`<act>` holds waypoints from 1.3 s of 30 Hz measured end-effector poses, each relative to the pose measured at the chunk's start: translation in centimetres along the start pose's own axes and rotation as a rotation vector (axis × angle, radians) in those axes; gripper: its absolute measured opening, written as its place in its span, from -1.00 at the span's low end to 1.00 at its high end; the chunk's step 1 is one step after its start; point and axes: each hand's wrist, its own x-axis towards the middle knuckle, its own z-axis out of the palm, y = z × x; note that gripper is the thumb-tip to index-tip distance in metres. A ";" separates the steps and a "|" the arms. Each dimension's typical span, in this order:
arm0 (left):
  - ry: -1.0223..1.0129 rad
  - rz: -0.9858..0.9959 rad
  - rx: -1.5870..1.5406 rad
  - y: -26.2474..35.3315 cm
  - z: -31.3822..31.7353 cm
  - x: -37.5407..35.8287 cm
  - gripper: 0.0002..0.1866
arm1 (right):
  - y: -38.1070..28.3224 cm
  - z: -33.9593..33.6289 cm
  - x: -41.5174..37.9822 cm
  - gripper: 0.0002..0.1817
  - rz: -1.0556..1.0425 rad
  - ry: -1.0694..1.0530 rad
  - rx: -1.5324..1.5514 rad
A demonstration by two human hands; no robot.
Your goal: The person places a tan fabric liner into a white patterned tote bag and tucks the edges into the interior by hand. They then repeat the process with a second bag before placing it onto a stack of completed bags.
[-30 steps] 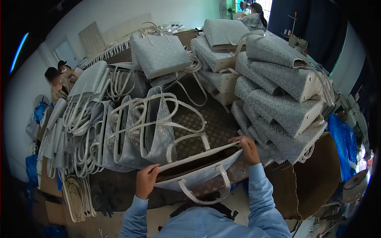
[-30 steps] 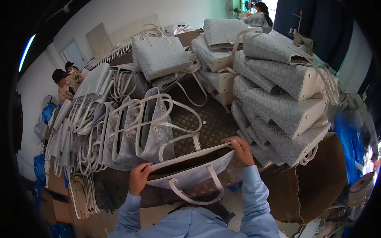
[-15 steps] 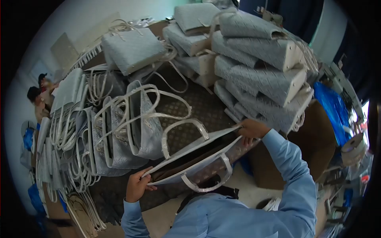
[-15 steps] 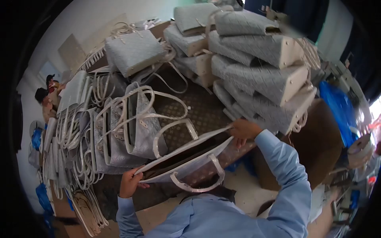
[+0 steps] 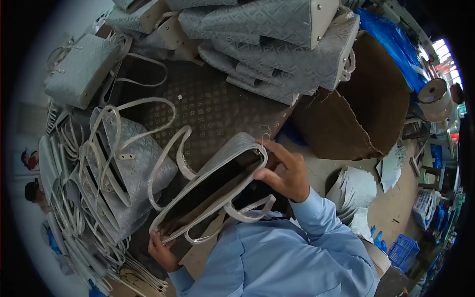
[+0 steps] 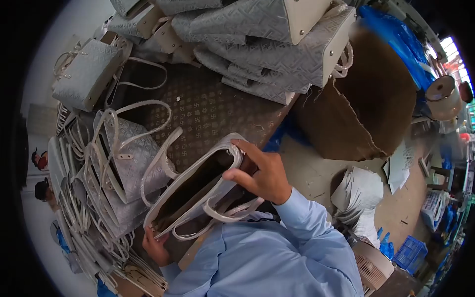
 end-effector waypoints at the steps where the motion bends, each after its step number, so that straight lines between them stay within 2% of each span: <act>1: -0.008 0.002 -0.011 -0.1 -0.4 0.2 -0.49 | -0.5 0.2 -0.4 -0.34 -0.054 -0.042 0.041; 4: -0.022 -0.019 0.001 -0.8 -2.3 0.6 -0.50 | -1.5 0.6 -1.0 -0.30 -0.166 -0.113 0.043; 6: -0.032 -0.042 0.003 -1.1 -2.6 0.4 -0.51 | -1.9 0.8 -1.2 -0.31 -0.283 -0.086 0.032; 8: 0.024 -0.033 -0.064 -0.9 -1.9 -0.3 -0.53 | -1.7 0.8 -1.3 -0.35 -0.278 -0.075 0.009; 10: 0.002 0.290 0.024 -2.0 -1.0 -1.2 -0.59 | -0.6 1.0 -0.4 -0.47 -0.297 -0.033 -0.044; 11: -0.011 0.127 -0.187 -3.7 -1.4 -1.0 -0.66 | 0.6 0.7 0.5 -0.54 -0.320 -0.019 -0.076; 12: -0.140 0.213 -0.066 -3.9 -1.2 -1.6 -0.69 | 2.0 0.1 1.0 -0.59 -0.117 -0.014 0.055; 13: -0.158 0.220 -0.220 -1.1 1.3 -3.0 -0.66 | 3.0 -0.7 1.6 -0.64 0.106 -0.023 0.151; 14: -0.281 0.241 -0.445 -1.9 2.4 -3.0 -0.56 | 3.3 -0.9 2.5 -0.67 0.112 -0.058 0.032; 15: -0.305 0.233 -0.462 -0.1 3.5 -3.8 -0.44 | 3.4 -1.3 3.6 -0.70 0.105 -0.068 -0.092; 17: -0.218 0.308 -0.495 -0.2 5.1 -4.3 -0.36 | 4.8 -3.4 4.7 -0.74 0.293 0.063 -0.058; 18: -0.187 0.302 -0.527 -0.2 5.1 -4.5 -0.36 | 2.3 -5.2 7.0 -0.80 0.251 -0.427 -0.516; 19: -0.179 0.279 -0.546 -0.1 5.1 -4.6 -0.35 | 0.9 -4.8 7.8 -0.80 0.232 -0.440 -0.537; 21: -0.170 0.251 -0.589 0.1 4.9 -4.7 -0.34 | -1.4 -3.6 8.6 -0.80 0.418 -0.705 -0.550; 22: -0.159 0.241 -0.511 0.0 4.6 -4.7 -0.35 | -1.7 -3.2 8.7 -0.80 0.410 -0.706 -0.567; 24: -0.147 0.226 -0.450 0.2 4.4 -4.2 -0.36 | -1.5 -2.7 9.1 -0.81 0.385 -0.889 -0.715; 25: -0.130 0.246 -0.319 0.3 4.3 -3.8 -0.40 | -1.4 -2.7 9.6 -0.81 0.375 -0.890 -0.731; 26: -0.117 0.260 -0.182 0.5 4.1 -3.7 -0.43 | -1.2 -3.0 10.1 -0.80 0.363 -1.002 -0.857; 27: -0.121 0.255 -0.190 0.9 3.6 -3.9 -0.43 | -0.9 -3.5 10.5 -0.79 0.355 -1.112 -0.979; 29: -0.229 0.145 -0.024 1.8 2.9 -4.3 -0.54 | 1.1 -4.6 11.3 -0.78 0.382 -1.090 -0.877; 31: -0.212 0.206 -0.036 1.3 2.7 -4.4 -0.55 | 0.5 -4.1 10.9 -0.76 0.408 -1.069 -0.769; 33: -0.192 0.283 -0.035 1.2 2.8 -3.6 -0.56 | -0.5 -2.7 9.9 -0.69 0.189 -0.970 -0.604; 34: -0.145 0.298 -0.085 1.2 3.0 -2.9 -0.58 | -1.1 -2.4 9.9 -0.69 0.189 -0.962 -0.597; 36: -0.124 0.321 -0.156 2.0 2.7 -1.9 -0.61 | -2.1 -2.1 10.0 -0.62 0.446 -1.008 -0.560; 38: -0.218 0.387 -0.088 2.3 1.1 -0.6 -0.60 | -2.2 -1.9 9.7 -0.68 0.404 -0.999 -0.532; 39: -0.288 0.353 -0.064 2.9 0.4 -0.6 -0.57 | -2.4 -2.0 10.1 -0.73 0.354 -1.016 -0.520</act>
